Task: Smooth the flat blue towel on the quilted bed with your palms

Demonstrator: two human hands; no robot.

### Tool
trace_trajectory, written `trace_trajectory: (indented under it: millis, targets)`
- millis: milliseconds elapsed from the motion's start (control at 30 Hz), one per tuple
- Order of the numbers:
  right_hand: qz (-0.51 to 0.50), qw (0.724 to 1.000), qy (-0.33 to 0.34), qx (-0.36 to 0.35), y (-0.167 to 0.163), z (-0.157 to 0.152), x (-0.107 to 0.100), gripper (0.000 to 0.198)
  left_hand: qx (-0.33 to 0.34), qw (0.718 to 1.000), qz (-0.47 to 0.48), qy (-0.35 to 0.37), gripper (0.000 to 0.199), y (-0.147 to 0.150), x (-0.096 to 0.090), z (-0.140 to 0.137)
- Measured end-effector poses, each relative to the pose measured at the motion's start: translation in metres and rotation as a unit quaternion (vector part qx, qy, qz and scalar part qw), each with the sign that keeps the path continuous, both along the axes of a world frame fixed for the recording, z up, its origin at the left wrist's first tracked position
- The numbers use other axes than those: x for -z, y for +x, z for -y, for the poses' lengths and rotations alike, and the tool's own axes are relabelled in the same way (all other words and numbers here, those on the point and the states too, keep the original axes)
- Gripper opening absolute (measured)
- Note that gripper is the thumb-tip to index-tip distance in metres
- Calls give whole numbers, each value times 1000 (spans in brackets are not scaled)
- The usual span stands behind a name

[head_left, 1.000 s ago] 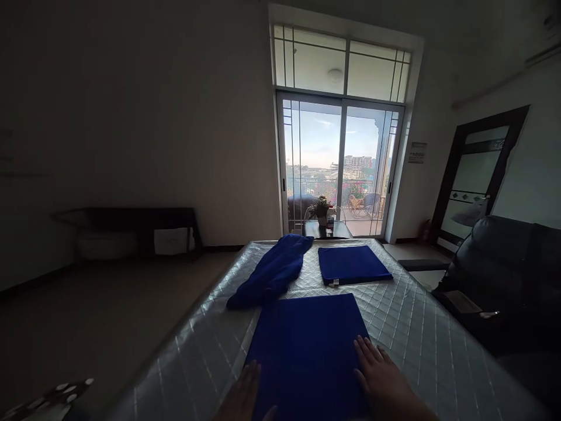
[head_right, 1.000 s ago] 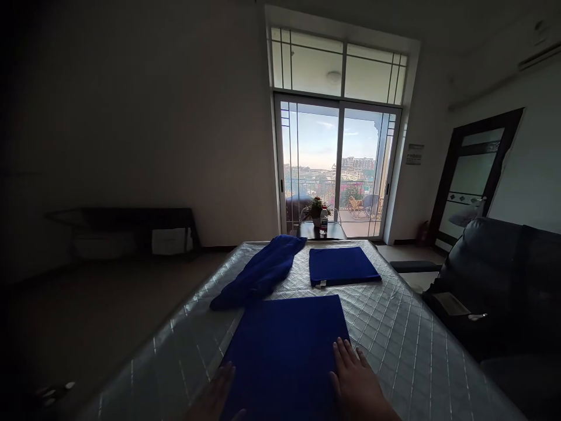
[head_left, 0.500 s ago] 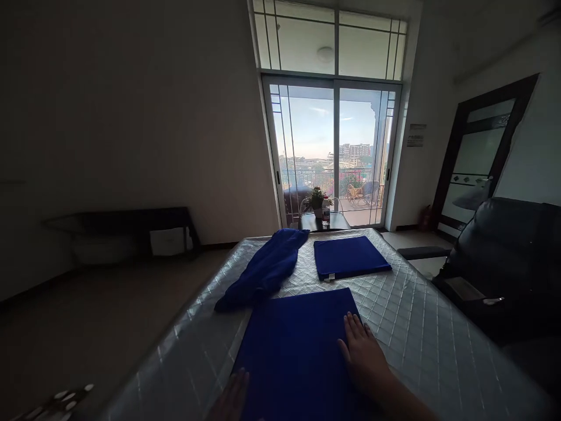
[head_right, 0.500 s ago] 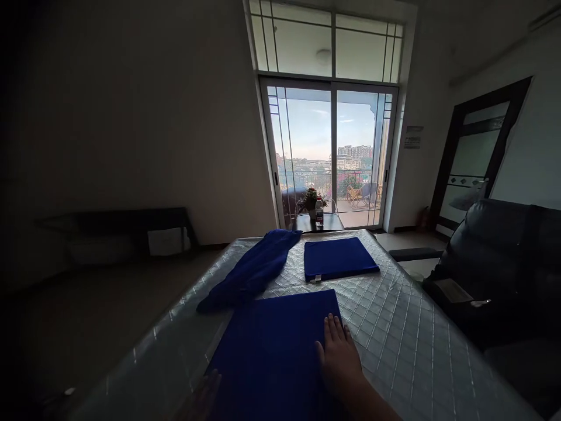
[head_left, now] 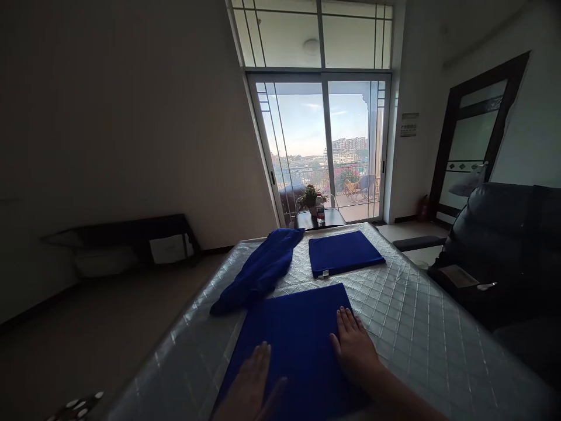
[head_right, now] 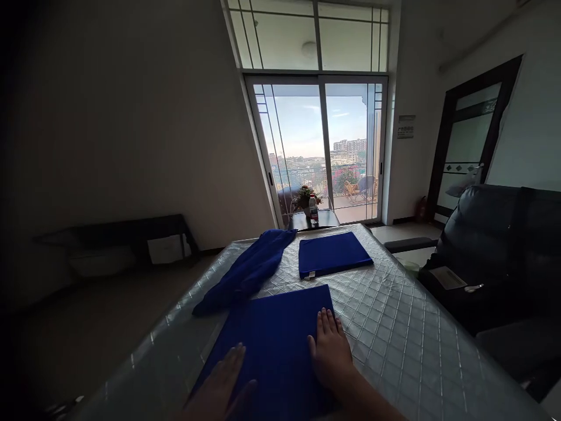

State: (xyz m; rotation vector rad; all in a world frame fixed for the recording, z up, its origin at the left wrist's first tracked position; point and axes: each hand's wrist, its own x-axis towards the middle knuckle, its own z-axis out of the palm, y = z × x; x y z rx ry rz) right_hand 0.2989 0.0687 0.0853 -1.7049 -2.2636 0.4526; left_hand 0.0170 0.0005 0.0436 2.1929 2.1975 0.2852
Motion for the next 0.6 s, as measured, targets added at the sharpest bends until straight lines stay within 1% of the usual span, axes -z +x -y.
trace_trajectory:
  millis: [67, 133, 200, 267, 333, 400, 533, 600]
  targets:
    - [-6, 1000, 13, 6, 0, -2, 4, 68, 95, 995, 16, -23, 81, 48, -25, -13]
    - [-4, 1000, 24, 7, 1, -4, 10, 66, 151, 987, 32, -32, 78, 93, -43, -27]
    - [3, 999, 33, -8, 2, -7, 17, 63, 195, 980, 46, -22, 73, 129, -51, -44]
    - [0, 998, 54, -28, 4, -8, 23, 63, 218, 974, 58, -12, 67, 150, -50, -61]
    - [-13, 996, 78, -37, 5, -9, 28, 63, 215, 975, 61, -9, 64, 156, -43, -75]
    - [-25, 996, 81, -30, 5, -9, 30, 61, 194, 980, 50, -11, 65, 151, -35, -84]
    - [-58, 997, 48, -3, 3, -6, 24, 62, 124, 992, 2, -26, 70, 120, -25, -88]
    - [-73, 997, 38, -2, 4, -5, 19, 64, 95, 995, -30, -31, 68, 99, -23, -87]
